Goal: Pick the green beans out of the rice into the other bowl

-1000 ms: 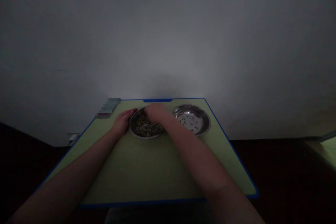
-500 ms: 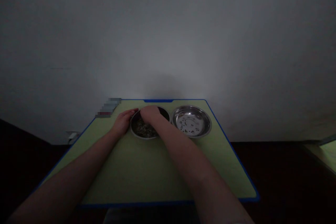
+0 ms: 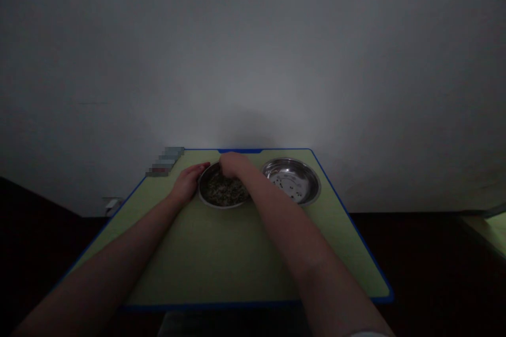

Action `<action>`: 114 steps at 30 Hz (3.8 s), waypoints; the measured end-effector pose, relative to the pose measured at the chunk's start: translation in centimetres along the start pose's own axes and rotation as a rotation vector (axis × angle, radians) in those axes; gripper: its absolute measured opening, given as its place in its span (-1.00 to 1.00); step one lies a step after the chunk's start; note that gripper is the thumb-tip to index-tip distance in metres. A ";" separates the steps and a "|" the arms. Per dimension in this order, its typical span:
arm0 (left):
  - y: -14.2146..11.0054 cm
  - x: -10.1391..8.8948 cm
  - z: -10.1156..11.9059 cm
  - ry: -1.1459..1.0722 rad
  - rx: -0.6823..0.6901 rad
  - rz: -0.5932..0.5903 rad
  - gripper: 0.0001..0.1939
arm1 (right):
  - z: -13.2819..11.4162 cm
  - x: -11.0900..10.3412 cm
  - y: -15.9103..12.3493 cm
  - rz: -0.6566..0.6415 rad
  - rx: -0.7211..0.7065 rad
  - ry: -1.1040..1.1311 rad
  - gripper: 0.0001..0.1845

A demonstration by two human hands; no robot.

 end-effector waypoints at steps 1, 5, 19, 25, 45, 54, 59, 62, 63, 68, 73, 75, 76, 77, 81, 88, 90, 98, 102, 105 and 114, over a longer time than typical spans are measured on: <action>-0.1 0.0 0.1 0.006 0.004 0.004 -0.44 | 0.0 0.1 0.0 0.002 -0.002 -0.004 -0.70; -0.4 0.0 0.7 0.057 0.027 0.025 -0.46 | -0.4 0.7 0.2 0.015 -0.001 -0.020 -0.68; 0.3 -0.1 -0.3 -0.023 -0.001 -0.002 -0.45 | -1.7 1.3 0.6 0.000 -0.002 0.012 -0.67; 0.0 -0.1 0.1 0.011 0.014 0.004 -0.47 | 0.0 -0.1 -0.5 0.054 -0.091 0.146 -0.71; -0.3 -0.1 0.3 0.017 -0.015 0.029 -0.45 | 5.7 -3.6 -11.1 0.319 0.011 0.296 -0.65; -0.2 -0.2 0.2 0.013 -0.006 0.018 -0.44 | 13.2 -0.8 -17.8 0.373 0.254 0.409 -0.76; -0.2 -0.4 0.2 0.046 0.006 0.008 -0.46 | 13.5 -0.8 -17.9 0.317 0.258 0.336 -0.72; -0.1 -0.4 0.4 0.060 0.015 0.013 -0.47 | 13.3 -0.6 -17.8 0.278 0.255 0.298 -0.79; -0.2 -0.4 0.4 0.063 0.015 0.015 -0.47 | 13.3 -0.5 -17.8 0.266 0.255 0.288 -0.80; -0.2 -0.2 0.5 0.084 0.013 0.000 -0.46 | 13.2 -0.4 -17.8 0.258 0.261 0.285 -0.80; -0.2 -0.1 0.3 0.048 0.000 -0.009 -0.44 | 13.7 -0.1 -17.8 0.270 0.266 0.319 -0.76; -0.2 -0.1 0.3 0.039 0.000 -0.005 -0.45 | 13.9 0.0 -17.9 0.277 0.272 0.332 -0.76; -0.2 -0.1 0.3 0.034 0.001 -0.003 -0.46 | 13.9 0.0 -17.9 0.281 0.271 0.336 -0.76; -0.2 -0.1 0.3 0.029 0.000 0.000 -0.46 | 13.8 -0.1 -17.8 0.285 0.265 0.340 -0.76; -0.3 0.1 0.4 0.033 -0.005 -0.010 -0.46 | 11.8 -1.0 -16.5 0.309 0.197 0.349 -0.76; -0.4 0.0 0.6 0.072 0.008 0.002 -0.47 | 4.4 -2.3 -9.8 0.230 -0.013 0.150 -0.72; -0.4 0.0 0.6 0.073 0.009 0.012 -0.48 | 2.6 -2.1 -7.6 0.196 -0.047 0.096 -0.70; -0.1 0.1 0.1 -0.002 -0.017 -0.008 -0.49 | -1.3 0.2 -1.4 0.087 -0.002 -0.022 -0.69; 0.0 0.2 0.0 -0.020 -0.015 -0.017 -0.52 | -2.0 1.2 -0.2 0.074 0.026 -0.019 -0.70; 0.1 0.1 -0.1 -0.055 -0.010 -0.009 -0.53 | -2.4 1.5 0.1 0.063 0.029 -0.014 -0.68; -0.1 0.1 0.3 -0.004 -0.032 0.003 -0.46 | -2.8 1.4 0.0 0.031 0.014 -0.005 -0.71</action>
Point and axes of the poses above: each hand's wrist, its own y-axis towards the middle knuckle, its own x-axis out of the palm, z = x × y, the point moved 6 cm from there along y, towards the middle knuckle, and after that the axes turned 1 degree about -y, right-handed, at the moved point
